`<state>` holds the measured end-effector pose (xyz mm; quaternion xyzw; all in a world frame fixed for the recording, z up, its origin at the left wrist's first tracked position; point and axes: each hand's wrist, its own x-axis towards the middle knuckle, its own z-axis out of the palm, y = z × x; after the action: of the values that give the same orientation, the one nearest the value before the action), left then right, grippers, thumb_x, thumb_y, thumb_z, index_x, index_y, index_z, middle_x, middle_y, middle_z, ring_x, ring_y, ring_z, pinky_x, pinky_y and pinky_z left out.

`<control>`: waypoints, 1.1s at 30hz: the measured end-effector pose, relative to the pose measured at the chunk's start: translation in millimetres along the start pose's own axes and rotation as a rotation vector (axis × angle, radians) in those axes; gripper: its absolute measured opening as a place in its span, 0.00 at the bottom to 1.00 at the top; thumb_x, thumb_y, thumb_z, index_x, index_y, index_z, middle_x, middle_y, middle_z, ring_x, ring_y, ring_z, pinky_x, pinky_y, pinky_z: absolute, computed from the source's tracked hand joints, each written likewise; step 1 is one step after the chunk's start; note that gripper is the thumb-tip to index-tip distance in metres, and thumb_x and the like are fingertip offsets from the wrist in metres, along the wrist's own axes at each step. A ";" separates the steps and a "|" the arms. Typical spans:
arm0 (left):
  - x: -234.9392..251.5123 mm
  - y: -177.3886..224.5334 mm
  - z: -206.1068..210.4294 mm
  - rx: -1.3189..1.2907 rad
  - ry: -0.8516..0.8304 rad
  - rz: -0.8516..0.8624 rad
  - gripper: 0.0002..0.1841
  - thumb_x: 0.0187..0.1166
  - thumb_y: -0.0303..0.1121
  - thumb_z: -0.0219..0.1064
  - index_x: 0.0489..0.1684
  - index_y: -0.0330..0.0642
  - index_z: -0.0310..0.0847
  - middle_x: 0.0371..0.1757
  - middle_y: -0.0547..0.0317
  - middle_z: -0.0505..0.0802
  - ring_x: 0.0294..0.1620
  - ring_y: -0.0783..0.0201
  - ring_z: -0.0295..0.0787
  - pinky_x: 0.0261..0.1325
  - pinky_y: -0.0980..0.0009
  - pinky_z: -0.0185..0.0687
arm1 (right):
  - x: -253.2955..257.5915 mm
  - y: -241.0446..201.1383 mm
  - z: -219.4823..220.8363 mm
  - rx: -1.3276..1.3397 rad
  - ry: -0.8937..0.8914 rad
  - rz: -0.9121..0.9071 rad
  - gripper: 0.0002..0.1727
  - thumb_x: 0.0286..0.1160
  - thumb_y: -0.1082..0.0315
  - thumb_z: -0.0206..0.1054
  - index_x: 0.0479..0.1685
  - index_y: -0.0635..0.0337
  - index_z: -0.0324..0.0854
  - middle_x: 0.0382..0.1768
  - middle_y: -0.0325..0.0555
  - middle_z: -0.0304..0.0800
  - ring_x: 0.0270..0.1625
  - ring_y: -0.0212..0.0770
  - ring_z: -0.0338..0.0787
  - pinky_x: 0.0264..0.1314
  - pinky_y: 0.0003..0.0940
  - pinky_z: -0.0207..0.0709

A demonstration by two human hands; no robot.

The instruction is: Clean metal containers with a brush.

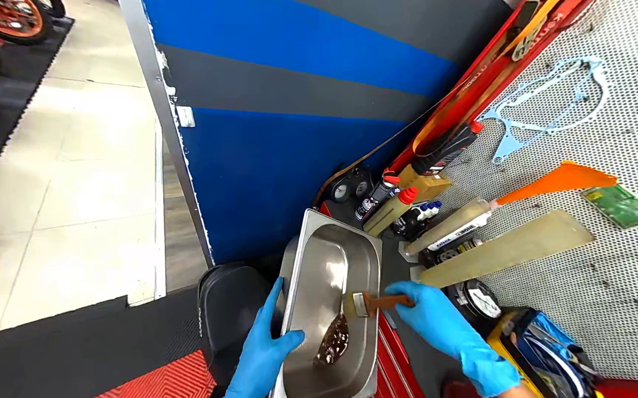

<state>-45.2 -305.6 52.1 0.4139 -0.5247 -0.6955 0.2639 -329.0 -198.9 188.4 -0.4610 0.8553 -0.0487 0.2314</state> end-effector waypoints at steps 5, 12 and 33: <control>-2.2 -0.2 8.7 -0.061 -0.055 0.019 0.58 0.50 0.44 0.82 0.95 0.61 0.56 0.83 0.53 0.78 0.77 0.59 0.81 0.71 0.56 0.87 | -1.8 23.3 45.2 0.649 0.127 0.053 0.14 0.71 0.60 0.75 0.54 0.53 0.91 0.47 0.40 0.96 0.43 0.39 0.96 0.48 0.38 0.93; -5.1 2.1 21.0 -0.106 -0.116 0.057 0.56 0.53 0.37 0.79 0.95 0.54 0.55 0.87 0.62 0.75 0.82 0.65 0.77 0.76 0.60 0.84 | -28.9 26.7 65.6 0.640 0.513 0.025 0.10 0.77 0.63 0.70 0.49 0.52 0.94 0.41 0.35 0.98 0.42 0.30 0.96 0.47 0.30 0.91; -22.7 34.2 77.7 -0.218 -0.384 0.042 0.53 0.60 0.20 0.70 0.95 0.35 0.43 0.79 0.48 0.81 0.72 0.61 0.86 0.71 0.62 0.87 | -90.6 45.2 78.9 1.081 0.707 -0.073 0.08 0.75 0.72 0.72 0.48 0.62 0.93 0.48 0.48 0.98 0.51 0.44 0.97 0.58 0.43 0.92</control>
<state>-102.0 -258.3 99.6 0.2318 -0.4954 -0.8086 0.2167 -286.5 -89.4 136.7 -0.2643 0.7186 -0.6292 0.1335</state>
